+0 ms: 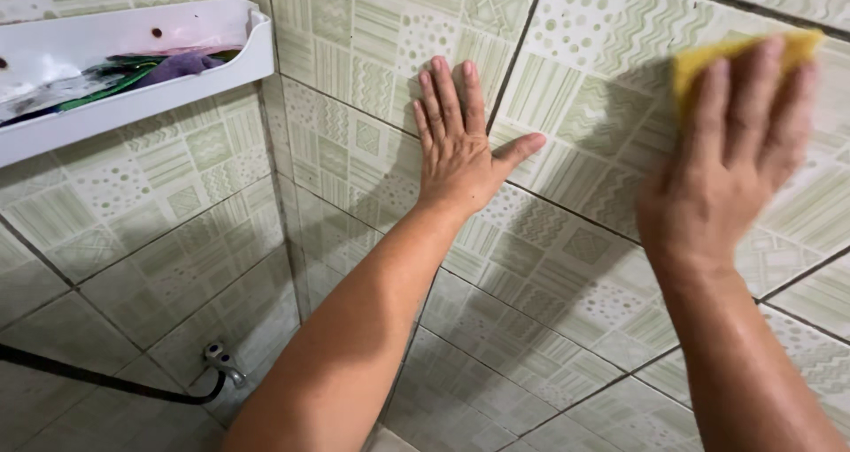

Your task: The person scrubs patterned green and white bathroom wall tiles using a yellow sponge. They repeatedly wipe the same areas around a wall-mounted soap dish and corner shelf, occasionally dipping the sponge into a small white dish containing an orange bar of soap.

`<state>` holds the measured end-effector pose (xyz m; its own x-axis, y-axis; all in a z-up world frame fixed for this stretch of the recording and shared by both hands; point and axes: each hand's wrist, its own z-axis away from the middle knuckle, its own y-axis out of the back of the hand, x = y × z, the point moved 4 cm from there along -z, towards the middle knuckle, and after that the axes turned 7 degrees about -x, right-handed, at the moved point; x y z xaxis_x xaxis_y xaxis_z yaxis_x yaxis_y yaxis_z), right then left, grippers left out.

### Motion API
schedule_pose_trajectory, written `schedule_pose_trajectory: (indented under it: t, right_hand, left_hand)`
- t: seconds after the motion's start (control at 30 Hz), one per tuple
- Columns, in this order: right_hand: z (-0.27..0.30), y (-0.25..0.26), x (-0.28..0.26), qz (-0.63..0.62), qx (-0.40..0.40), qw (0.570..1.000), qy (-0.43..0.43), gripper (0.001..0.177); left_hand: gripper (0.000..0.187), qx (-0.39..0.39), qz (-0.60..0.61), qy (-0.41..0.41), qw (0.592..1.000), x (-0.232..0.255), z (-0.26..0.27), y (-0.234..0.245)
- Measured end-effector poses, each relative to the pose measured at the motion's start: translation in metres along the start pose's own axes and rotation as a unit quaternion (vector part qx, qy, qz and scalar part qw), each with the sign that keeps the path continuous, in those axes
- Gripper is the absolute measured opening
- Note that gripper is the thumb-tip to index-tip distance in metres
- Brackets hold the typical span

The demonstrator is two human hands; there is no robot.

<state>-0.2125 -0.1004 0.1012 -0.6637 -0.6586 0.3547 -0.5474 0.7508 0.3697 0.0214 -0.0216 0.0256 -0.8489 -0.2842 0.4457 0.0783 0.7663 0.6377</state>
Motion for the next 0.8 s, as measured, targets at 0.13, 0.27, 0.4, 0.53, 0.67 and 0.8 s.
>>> schedule_pose_trajectory:
  t: [0.13, 0.27, 0.4, 0.53, 0.67, 0.8]
  right_hand:
    - [-0.014, -0.011, -0.032, 0.047, -0.048, 0.996, 0.055, 0.064]
    - [0.02, 0.002, -0.052, 0.004, -0.082, 0.991, 0.106, 0.061]
    - [0.036, 0.018, -0.031, -0.027, -0.087, 0.993, 0.074, 0.052]
    - [0.026, 0.028, -0.014, -0.157, -0.05, 0.986, 0.017, 0.051]
    - [0.0, 0.017, -0.023, -0.147, -0.059, 0.987, -0.006, 0.052]
    - [-0.004, 0.005, -0.046, -0.203, -0.099, 0.974, 0.021, 0.05]
  left_hand:
    - [0.128, 0.011, -0.014, -0.005, 1.0, -0.001, 0.0, 0.003]
    - [0.128, 0.009, -0.001, -0.004, 1.0, -0.002, 0.002, 0.002]
    - [0.128, 0.06, -0.013, -0.018, 0.998, -0.002, 0.001, 0.003]
    - [0.128, 0.039, -0.004, -0.018, 0.999, -0.005, 0.001, -0.003]
    - [0.127, 0.056, 0.006, -0.023, 0.998, -0.003, 0.002, -0.002]
    - [0.127, 0.005, -0.014, -0.009, 1.0, -0.003, -0.001, -0.002]
